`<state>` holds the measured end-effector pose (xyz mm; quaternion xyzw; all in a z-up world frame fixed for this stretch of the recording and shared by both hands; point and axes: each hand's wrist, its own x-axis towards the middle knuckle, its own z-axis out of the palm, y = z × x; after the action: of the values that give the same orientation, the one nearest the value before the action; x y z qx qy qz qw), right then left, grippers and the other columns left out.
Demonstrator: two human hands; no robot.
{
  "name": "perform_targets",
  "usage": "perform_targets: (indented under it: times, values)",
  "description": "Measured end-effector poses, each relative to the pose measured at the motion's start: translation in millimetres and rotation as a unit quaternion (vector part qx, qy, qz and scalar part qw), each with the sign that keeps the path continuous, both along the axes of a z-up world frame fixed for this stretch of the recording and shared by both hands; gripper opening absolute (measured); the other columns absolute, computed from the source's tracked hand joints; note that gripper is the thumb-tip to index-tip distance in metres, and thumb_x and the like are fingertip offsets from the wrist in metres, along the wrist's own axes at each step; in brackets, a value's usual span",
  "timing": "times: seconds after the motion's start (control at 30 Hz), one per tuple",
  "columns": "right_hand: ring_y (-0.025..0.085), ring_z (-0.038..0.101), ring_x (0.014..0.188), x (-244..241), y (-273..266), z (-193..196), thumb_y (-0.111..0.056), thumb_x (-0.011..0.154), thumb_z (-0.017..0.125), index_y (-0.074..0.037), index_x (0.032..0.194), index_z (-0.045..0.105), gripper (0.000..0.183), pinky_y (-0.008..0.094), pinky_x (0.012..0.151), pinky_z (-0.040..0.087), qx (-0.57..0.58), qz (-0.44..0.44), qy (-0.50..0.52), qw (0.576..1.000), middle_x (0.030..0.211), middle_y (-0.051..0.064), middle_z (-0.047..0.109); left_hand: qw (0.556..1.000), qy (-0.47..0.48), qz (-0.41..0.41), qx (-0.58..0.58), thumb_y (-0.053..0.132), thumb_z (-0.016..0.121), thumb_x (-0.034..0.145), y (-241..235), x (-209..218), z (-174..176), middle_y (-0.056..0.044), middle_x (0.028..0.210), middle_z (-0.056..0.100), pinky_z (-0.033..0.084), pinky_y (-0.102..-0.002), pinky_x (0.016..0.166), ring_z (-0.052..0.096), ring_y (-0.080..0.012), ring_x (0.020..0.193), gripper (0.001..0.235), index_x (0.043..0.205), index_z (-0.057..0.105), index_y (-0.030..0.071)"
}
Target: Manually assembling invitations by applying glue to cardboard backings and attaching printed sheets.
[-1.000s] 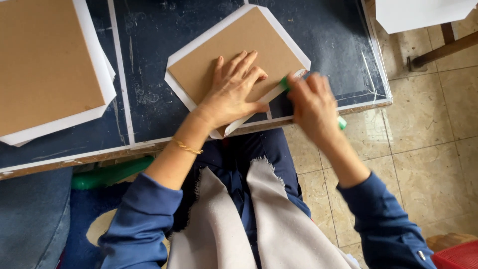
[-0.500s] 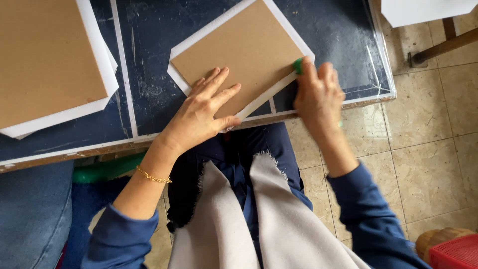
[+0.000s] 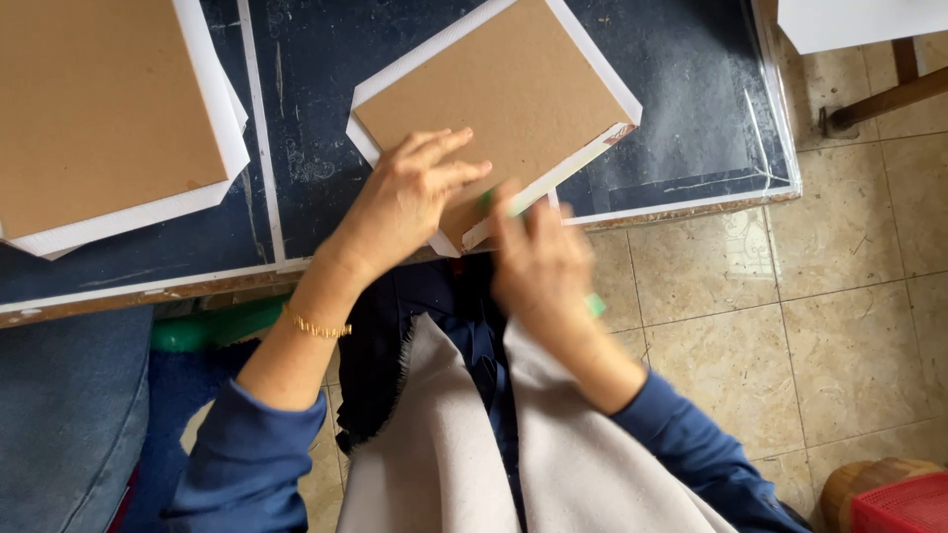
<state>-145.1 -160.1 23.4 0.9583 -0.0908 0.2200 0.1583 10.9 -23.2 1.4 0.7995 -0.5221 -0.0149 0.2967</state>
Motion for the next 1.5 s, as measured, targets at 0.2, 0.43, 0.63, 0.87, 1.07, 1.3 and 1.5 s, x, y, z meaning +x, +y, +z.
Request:
perform_targets:
  times: [0.2,0.43,0.63,0.87,1.07,1.3,1.5]
  values:
    - [0.027,0.05,0.071,-29.5,39.1,-9.3,-0.01,0.098,0.06,-0.006,0.136,0.049,0.04,0.037,0.056,0.045,0.284,0.246,0.075,0.924,0.09,0.01,0.045,0.99,-0.088,0.114,0.006,0.025,0.082,0.086,-3.3,35.8,4.1,-0.016,0.117,0.051,0.047,-0.042,0.089,0.044,-0.0296,0.105,0.048,0.128,0.068,0.008]
    - [0.021,0.066,0.085,-77.3,-71.2,-62.1,-0.032,0.092,0.067,-0.011,0.123,0.064,0.038,0.031,0.053,0.052,0.165,0.178,-0.014,0.97,0.103,0.007,0.058,0.98,-0.124,0.152,-0.023,0.032,0.079,0.086,-7.3,-43.9,10.9,-0.01,0.094,0.048,0.048,-0.042,0.075,0.05,-0.0307,0.087,0.04,0.114,0.068,0.006]
    - [0.026,0.062,0.076,-76.7,-128.9,-60.5,-0.009,0.085,0.058,-0.003,0.108,0.071,0.027,0.032,0.056,0.054,0.148,0.283,-0.026,0.947,0.091,0.011,0.062,0.965,-0.262,0.01,0.022,0.038,0.08,0.068,-30.2,-112.0,1.8,-0.019,0.102,0.058,0.047,-0.042,0.093,0.057,-0.0365,0.104,0.06,0.11,0.063,-0.002]
    - [0.025,0.063,0.072,-33.2,-150.3,-8.3,-0.001,0.083,0.07,-0.009,0.089,0.068,0.01,0.035,0.061,0.053,0.281,0.295,0.127,0.904,0.081,0.005,0.064,0.988,-0.139,-0.071,0.003,0.021,0.071,0.081,-45.9,-73.4,-2.3,0.005,0.082,0.051,0.053,-0.025,0.067,0.055,-0.0141,0.085,0.012,0.084,0.06,0.018]
    - [0.042,0.069,0.082,-6.0,-144.3,27.1,-0.035,0.078,0.081,-0.013,0.101,0.062,0.036,0.055,0.074,0.054,0.342,0.141,0.236,0.898,0.088,0.009,0.069,0.993,-0.026,-0.095,0.06,0.066,0.075,0.073,-48.9,-42.6,14.4,-0.014,0.15,0.034,0.016,-0.071,0.113,0.023,-0.0397,0.144,0.071,0.122,0.058,0.018]
    - [0.038,0.057,0.062,-4.7,-177.9,7.5,-0.008,0.1,0.074,0.0,0.122,0.049,0.034,0.05,0.048,0.048,0.263,-0.014,0.084,0.961,0.103,0.024,0.051,0.996,0.002,0.009,0.09,0.065,0.065,0.088,-94.3,-6.6,-11.2,-0.025,0.159,0.013,0.001,-0.071,0.113,0.002,-0.0449,0.147,0.082,0.151,0.043,0.016]
    - [0.024,0.047,0.083,-9.7,-134.7,-17.7,-0.01,0.103,0.062,-0.007,0.129,0.06,0.026,0.037,0.066,0.04,0.184,0.168,0.011,0.968,0.094,0.009,0.048,0.997,-0.029,0.02,0.075,0.063,0.067,0.088,-97.1,-3.8,-19.5,-0.026,0.157,0.021,0.008,-0.073,0.111,0.009,-0.0469,0.145,0.078,0.148,0.047,0.016]
